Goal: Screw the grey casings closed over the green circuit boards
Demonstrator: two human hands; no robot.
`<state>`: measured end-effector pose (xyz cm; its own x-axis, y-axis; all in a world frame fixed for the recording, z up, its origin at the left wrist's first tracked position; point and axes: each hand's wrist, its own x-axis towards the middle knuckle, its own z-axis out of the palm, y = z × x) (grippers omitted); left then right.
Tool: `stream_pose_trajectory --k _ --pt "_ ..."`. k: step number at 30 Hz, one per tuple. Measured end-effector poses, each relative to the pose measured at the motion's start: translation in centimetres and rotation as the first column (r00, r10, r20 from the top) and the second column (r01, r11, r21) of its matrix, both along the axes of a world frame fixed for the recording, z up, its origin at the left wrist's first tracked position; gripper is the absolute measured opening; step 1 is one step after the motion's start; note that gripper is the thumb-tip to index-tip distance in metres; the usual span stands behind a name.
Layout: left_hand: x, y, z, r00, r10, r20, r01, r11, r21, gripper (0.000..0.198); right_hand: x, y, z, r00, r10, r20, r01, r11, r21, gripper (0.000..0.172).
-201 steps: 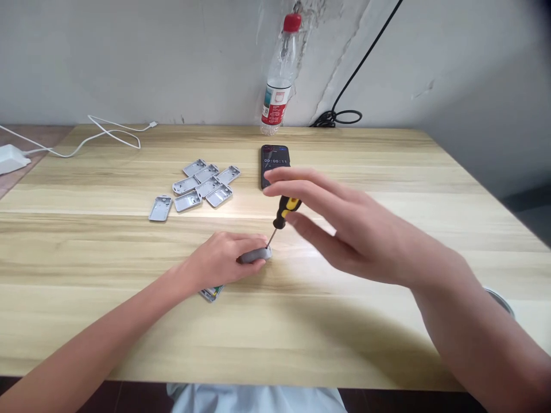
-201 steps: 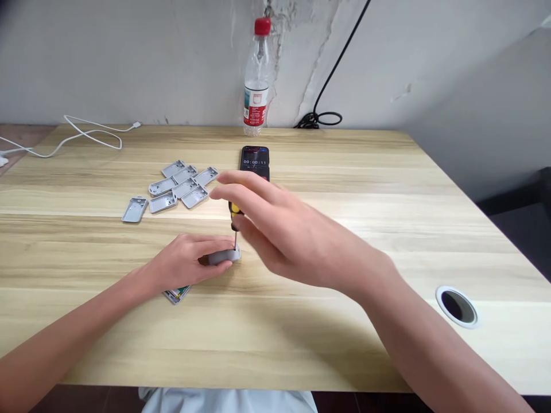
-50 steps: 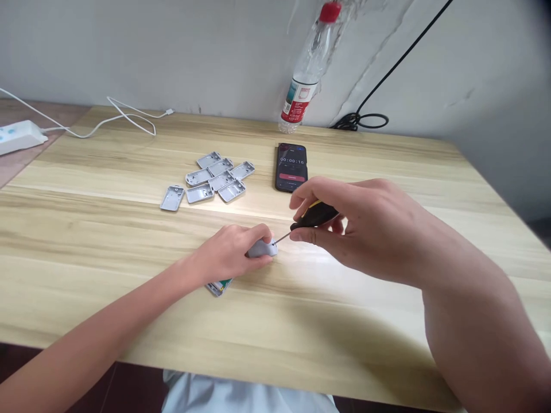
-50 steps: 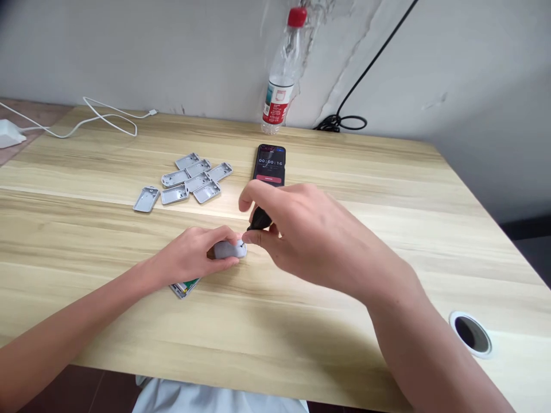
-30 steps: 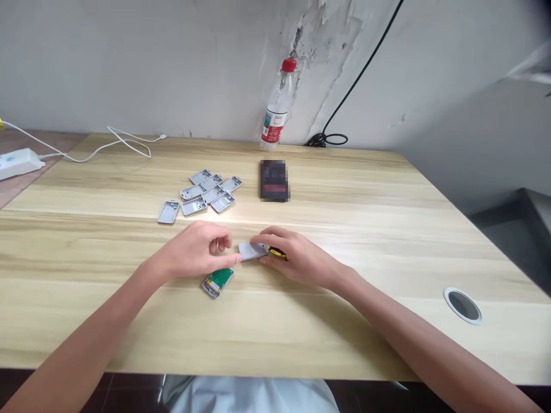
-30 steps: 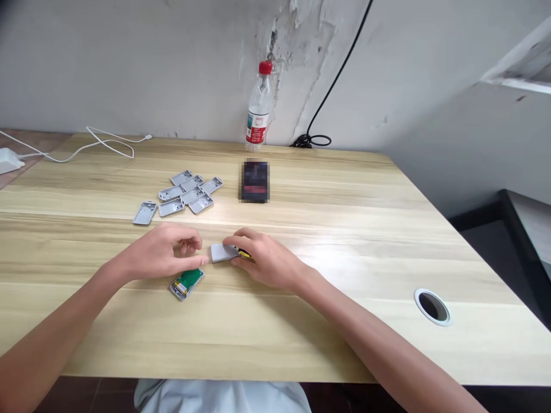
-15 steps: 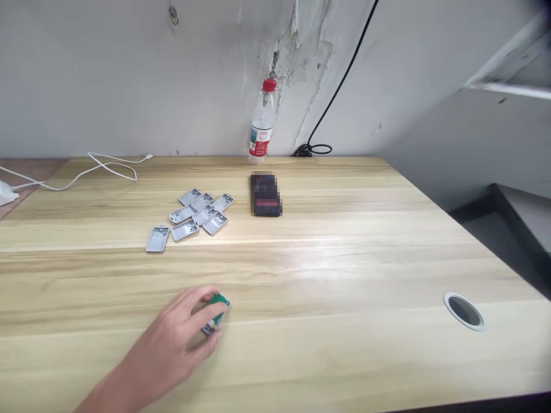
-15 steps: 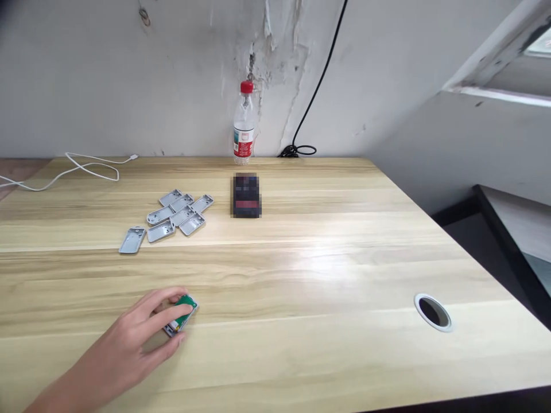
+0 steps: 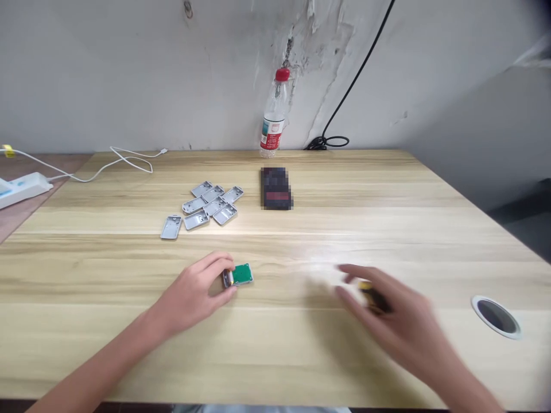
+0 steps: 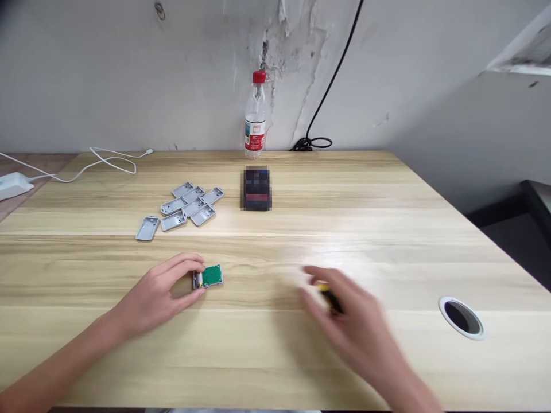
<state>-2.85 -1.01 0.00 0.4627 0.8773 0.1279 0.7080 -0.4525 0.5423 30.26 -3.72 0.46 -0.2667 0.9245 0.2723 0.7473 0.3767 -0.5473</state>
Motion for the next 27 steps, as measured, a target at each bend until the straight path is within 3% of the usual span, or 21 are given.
stream_pose_trajectory --k 3,6,9,12,16,20,27 --pt "0.1 0.7 0.4 1.0 -0.013 0.006 0.013 1.0 0.008 0.02 -6.2 3.1 -0.9 0.971 0.238 0.019 -0.234 0.965 -0.114 0.035" --pt "-2.0 1.9 0.9 0.992 0.122 -0.024 -0.118 0.984 0.13 0.018 -9.9 4.7 -1.6 0.919 0.389 0.061 -0.381 0.918 -0.115 0.042" --pt "-5.5 3.5 1.1 0.921 0.375 -0.1 -0.33 0.892 0.308 0.019 -10.7 5.2 -2.5 0.883 0.448 0.141 -0.448 0.893 -0.033 0.033" --pt "-8.3 5.0 0.7 0.866 0.473 -0.165 -0.409 0.858 0.312 0.025 -10.4 5.3 -3.3 0.869 0.459 0.184 -0.471 0.882 0.024 0.028" --pt "-8.9 6.0 -0.1 0.884 0.429 -0.183 -0.393 0.897 0.203 0.031 -10.4 5.3 -3.5 0.876 0.449 0.177 -0.46 0.888 0.021 0.027" --pt "-8.1 5.5 -0.1 0.894 0.396 -0.209 -0.351 0.909 0.224 0.026 -10.4 5.4 -3.3 0.876 0.457 0.152 -0.463 0.886 0.003 0.028" --pt "-5.1 2.2 0.7 0.942 0.135 -0.308 -0.064 0.971 0.23 0.027 -10.3 5.4 -3.2 0.881 0.454 0.129 -0.459 0.889 0.003 0.027"
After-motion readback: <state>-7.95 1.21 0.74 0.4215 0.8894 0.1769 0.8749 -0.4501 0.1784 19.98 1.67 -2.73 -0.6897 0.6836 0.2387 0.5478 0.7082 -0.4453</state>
